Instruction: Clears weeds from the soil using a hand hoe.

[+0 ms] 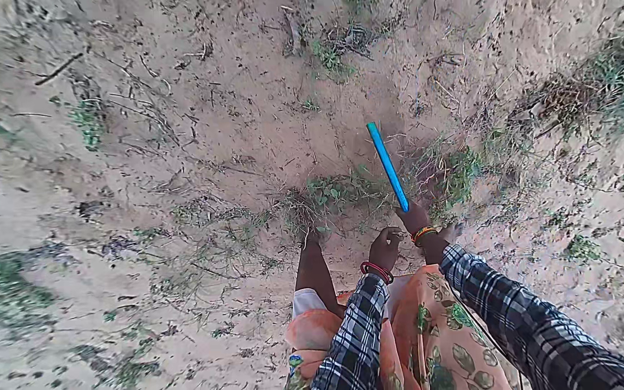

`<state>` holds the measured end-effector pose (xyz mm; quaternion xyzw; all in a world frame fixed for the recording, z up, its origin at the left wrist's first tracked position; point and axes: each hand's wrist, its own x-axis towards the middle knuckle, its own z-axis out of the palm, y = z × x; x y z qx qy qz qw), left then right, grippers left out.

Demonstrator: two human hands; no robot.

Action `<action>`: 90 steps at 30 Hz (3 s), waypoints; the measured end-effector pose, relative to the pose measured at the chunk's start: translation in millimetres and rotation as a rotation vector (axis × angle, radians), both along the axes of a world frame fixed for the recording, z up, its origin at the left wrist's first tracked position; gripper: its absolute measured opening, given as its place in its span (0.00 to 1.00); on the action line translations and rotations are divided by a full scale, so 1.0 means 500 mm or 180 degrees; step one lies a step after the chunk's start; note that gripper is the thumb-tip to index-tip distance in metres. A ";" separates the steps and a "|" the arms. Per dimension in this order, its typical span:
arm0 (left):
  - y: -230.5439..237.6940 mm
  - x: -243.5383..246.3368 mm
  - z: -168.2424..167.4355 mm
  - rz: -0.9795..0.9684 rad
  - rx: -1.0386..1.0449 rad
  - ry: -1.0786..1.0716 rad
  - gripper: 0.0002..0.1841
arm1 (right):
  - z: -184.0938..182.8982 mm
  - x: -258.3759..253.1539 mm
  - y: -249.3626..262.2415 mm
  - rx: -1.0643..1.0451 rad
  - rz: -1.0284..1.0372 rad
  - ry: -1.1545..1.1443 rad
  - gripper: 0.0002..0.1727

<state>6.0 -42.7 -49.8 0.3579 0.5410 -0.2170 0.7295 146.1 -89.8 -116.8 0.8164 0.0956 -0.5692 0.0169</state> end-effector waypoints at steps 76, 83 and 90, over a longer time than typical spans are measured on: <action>-0.017 -0.040 -0.017 0.2858 0.0542 0.1225 0.16 | -0.275 0.099 0.191 -0.0925 0.0653 -0.0321 0.35; -0.002 -0.036 -0.008 0.2987 0.0508 0.1133 0.15 | -0.283 0.128 0.136 -0.0317 0.1568 0.0433 0.23; -0.012 -0.030 -0.019 0.2865 0.0480 0.1246 0.17 | -0.300 0.114 0.136 -0.0603 0.0570 0.0217 0.31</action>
